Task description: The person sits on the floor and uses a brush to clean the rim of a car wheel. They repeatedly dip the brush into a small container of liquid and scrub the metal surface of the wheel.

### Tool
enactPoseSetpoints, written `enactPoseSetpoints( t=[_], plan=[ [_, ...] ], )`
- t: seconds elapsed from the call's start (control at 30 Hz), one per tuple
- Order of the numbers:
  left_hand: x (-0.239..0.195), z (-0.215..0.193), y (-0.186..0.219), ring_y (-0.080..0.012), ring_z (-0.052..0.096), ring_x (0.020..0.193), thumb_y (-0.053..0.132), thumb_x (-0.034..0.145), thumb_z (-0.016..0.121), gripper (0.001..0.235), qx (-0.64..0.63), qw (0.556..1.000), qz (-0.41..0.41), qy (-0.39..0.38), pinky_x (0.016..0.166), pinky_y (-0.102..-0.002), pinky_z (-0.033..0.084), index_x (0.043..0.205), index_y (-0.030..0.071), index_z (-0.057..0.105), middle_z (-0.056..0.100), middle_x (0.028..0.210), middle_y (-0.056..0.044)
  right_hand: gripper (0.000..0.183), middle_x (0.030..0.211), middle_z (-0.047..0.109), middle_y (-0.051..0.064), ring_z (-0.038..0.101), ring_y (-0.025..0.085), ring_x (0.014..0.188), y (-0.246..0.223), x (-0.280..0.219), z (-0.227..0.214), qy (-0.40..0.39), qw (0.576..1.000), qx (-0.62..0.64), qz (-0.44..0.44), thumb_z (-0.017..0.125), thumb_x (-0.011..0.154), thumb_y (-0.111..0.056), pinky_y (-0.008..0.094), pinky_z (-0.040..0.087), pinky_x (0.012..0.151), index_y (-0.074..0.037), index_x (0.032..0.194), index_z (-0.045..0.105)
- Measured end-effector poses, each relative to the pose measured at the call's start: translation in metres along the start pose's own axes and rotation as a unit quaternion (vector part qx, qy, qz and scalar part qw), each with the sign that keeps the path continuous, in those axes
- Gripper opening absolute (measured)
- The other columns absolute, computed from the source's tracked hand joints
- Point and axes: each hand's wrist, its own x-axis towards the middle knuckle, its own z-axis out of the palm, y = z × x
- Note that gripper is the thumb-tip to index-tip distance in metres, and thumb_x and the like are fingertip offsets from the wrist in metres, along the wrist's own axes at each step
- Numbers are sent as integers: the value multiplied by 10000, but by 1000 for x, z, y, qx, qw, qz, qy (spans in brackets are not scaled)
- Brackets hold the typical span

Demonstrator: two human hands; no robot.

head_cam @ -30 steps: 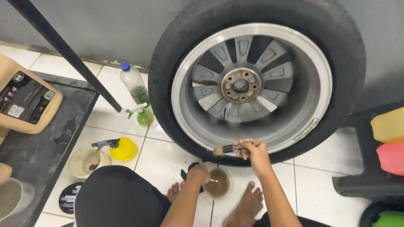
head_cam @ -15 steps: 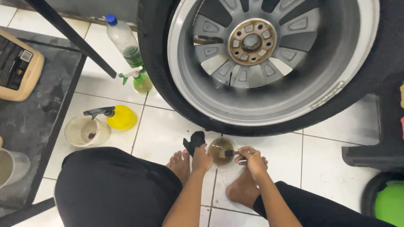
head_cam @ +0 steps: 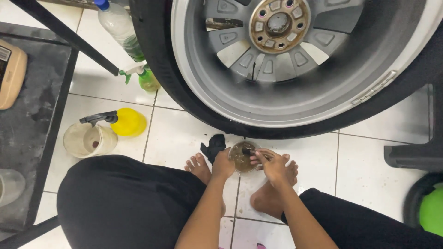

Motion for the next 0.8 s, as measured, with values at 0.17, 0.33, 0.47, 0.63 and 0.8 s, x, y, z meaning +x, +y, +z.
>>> enactPoseSetpoints(
  t=[0.17,0.33,0.47,0.63,0.8],
  plan=[
    [44,24,-37,-298,411,1484,84,986,467,594,16,1000,0,20,1189,-476,371,1572,181,444,462,1563,-170,194,978,793,143,753,224,845,49,53,4,-49,996,48,-49,691,992,-233,304,607,753,-141,1128,793],
    [14,2,-9,-309,383,1507,55,990,440,639,20,1000,5,4,1212,-482,355,1610,197,379,425,1597,-183,204,864,799,141,728,216,830,-9,-11,-34,-18,996,-86,-17,662,992,-209,347,526,839,-128,1098,818],
    [5,-5,3,-315,450,1459,115,1008,495,630,54,999,6,-3,1175,-482,410,1615,229,370,448,1569,-180,172,718,764,64,673,195,736,53,78,-28,25,995,-61,-79,694,973,-247,333,481,780,-165,1060,817],
    [22,7,-12,-321,462,1451,95,996,511,642,63,998,4,2,1154,-484,431,1609,242,389,443,1571,-198,175,795,788,-21,707,162,839,59,88,-19,37,993,-50,-102,661,999,-315,305,473,825,-304,1106,798],
    [38,17,-24,-308,388,1499,43,986,495,632,30,999,23,4,1214,-432,358,1594,190,409,417,1597,-168,287,1240,773,-72,666,226,1224,63,88,1,-15,975,-137,-172,639,1020,-293,573,46,1233,-305,1286,743]
  ],
)
